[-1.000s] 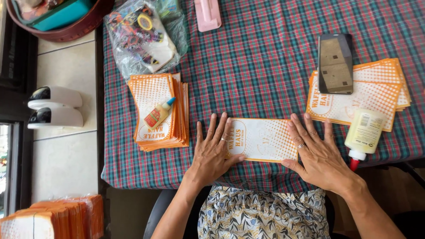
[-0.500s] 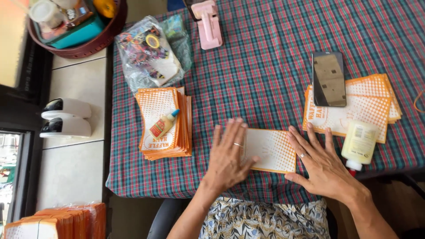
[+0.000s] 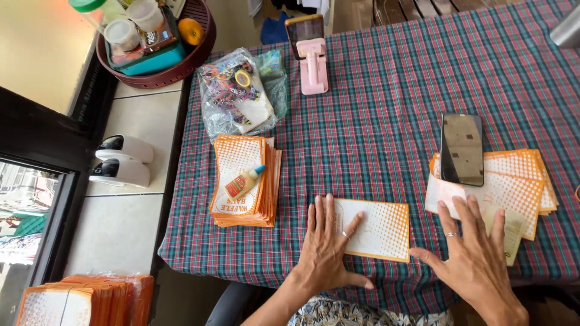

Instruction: Manually assembling paper bags by applying glue to the edges and folding them into shape.

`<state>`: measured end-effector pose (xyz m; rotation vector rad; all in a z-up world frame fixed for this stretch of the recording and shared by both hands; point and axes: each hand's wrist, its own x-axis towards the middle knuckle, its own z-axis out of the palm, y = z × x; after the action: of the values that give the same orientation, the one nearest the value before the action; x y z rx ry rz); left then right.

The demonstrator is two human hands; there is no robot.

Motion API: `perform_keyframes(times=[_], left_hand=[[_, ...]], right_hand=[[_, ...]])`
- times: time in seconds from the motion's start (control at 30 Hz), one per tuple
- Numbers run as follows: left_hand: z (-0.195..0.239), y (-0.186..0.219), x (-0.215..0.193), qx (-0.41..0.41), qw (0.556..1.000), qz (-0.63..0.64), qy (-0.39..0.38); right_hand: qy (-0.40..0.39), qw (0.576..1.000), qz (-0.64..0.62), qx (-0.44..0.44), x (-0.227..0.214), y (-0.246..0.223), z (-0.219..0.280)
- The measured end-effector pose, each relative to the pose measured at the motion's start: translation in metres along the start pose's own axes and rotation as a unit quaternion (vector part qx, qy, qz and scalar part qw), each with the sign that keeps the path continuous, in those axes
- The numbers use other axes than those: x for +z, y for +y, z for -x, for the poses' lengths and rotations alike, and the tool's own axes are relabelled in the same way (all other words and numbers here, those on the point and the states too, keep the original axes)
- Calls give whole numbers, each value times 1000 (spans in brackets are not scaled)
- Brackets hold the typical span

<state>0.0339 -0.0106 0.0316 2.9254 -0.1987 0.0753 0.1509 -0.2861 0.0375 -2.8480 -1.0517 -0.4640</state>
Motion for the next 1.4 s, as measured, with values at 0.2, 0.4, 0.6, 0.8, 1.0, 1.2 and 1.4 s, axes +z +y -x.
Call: perform_keyframes(times=[0.2, 0.4, 0.6, 0.8, 1.0, 1.2, 1.4], left_hand=[[14, 31, 14, 7, 995, -97, 19], [30, 34, 18, 12, 996, 87, -33], [-8, -44, -49, -169, 881, 404, 179], [-45, -96, 9, -354, 892, 185, 209], [-59, -72, 13, -275, 915, -116, 272], [-54, -15, -3, 34, 950, 188, 247], [-30, 21, 28, 81, 979, 154, 106]], right_hand=[[27, 997, -54, 44, 9, -7, -16], [9, 991, -98, 90, 2, -16, -20], [40, 997, -61, 4, 23, -19, -12], [47, 975, -183, -114, 35, -47, -9], [0, 960, -226, -166, 30, -103, -13], [93, 923, -362, -96, 4, -96, -21], [-20, 992, -118, 51, -29, 12, 21]])
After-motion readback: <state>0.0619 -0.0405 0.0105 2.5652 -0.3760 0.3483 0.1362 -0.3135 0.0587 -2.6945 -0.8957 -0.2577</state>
